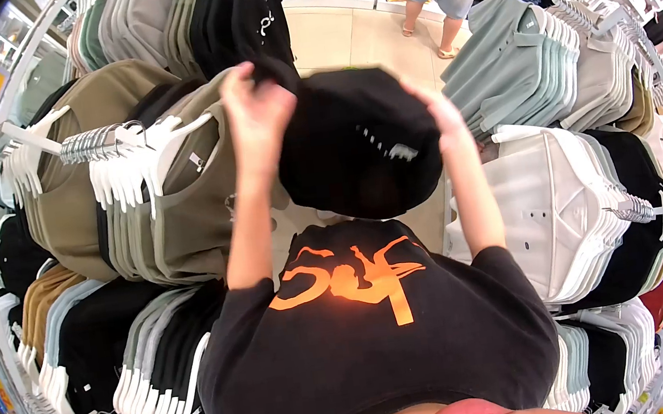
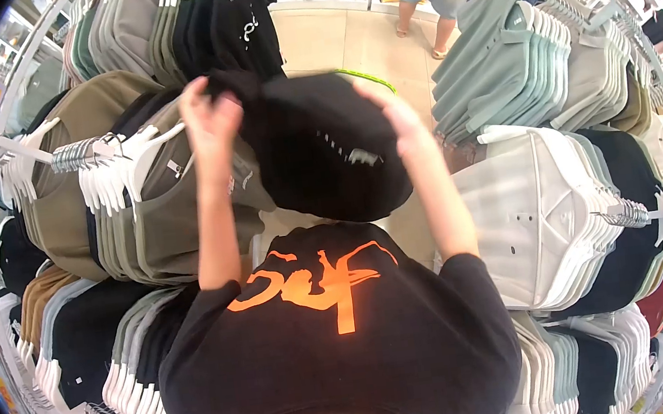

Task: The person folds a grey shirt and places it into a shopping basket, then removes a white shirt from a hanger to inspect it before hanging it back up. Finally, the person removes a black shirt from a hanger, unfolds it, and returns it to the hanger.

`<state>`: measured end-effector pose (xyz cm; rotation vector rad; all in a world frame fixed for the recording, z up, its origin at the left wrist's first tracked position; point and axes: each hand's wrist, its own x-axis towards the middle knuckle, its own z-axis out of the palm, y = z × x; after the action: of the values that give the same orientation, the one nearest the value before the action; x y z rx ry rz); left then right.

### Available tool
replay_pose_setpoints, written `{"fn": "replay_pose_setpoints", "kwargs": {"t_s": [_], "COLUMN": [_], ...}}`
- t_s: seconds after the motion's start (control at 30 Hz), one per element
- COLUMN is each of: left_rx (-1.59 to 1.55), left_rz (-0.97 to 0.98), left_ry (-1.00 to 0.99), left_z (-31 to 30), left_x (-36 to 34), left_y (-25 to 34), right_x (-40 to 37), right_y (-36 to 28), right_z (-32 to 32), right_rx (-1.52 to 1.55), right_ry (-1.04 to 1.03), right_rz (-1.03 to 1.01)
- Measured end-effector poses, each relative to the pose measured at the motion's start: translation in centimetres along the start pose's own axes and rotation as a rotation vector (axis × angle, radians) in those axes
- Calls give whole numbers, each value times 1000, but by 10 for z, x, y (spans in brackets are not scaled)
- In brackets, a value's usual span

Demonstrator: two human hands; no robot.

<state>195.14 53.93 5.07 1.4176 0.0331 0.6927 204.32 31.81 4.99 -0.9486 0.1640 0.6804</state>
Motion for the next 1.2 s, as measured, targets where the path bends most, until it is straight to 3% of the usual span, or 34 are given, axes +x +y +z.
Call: {"fn": "replay_pose_setpoints", "kwargs": {"t_s": [0.03,0.1,0.13,0.17,0.23,0.27,0.33,0.43,0.57,0.77,0.9,0.93,1.0,1.03,1.13,1.2], "left_rx": [-115,-53,270,506,494,471,337,404,654,598,551,537,563,574,582,510], "left_rz": [-93,-48,-19,-70,-179,-296,-396,-392,-219,-344,-374,-398,-398,-382,-371,-379], "left_ry": [-140,-389,-596,-612,-696,-633,-664,-683,-479,108,544,651,772,823,1038,1197], "left_z": [12,32,34,41,15,1,-11,-12,4,32,50,56,69,74,91,98], "left_x": [-23,-75,-97,-127,-160,-165,-162,-165,-180,-235,-295,-309,-333,-344,-380,-398], "left_y": [-8,-50,-55,-56,-112,-116,-90,-75,-72,-67,-67,-65,-63,-62,-59,-45], "right_x": [0,9,10,3,-19,-23,-37,-10,-5,-6,-45,-58,-75,-77,-90,-99], "right_y": [18,74,104,134,187,194,167,190,195,204,206,207,198,211,233,249], "right_z": [-3,-23,-33,-40,-56,-61,-50,-82,-76,-89,-89,-87,-80,-89,-103,-104], "right_rx": [40,84,87,96,108,106,252,202,45,-223,-742,-914,-1217,-1358,-1387,-1230], "right_ry": [-44,-33,17,60,143,186,-1,-28,-82,-235,-746,-964,-1203,-1280,-1456,-1460], "right_rz": [117,270,302,331,392,427,635,758,760,797,418,177,76,-117,-261,-155]}}
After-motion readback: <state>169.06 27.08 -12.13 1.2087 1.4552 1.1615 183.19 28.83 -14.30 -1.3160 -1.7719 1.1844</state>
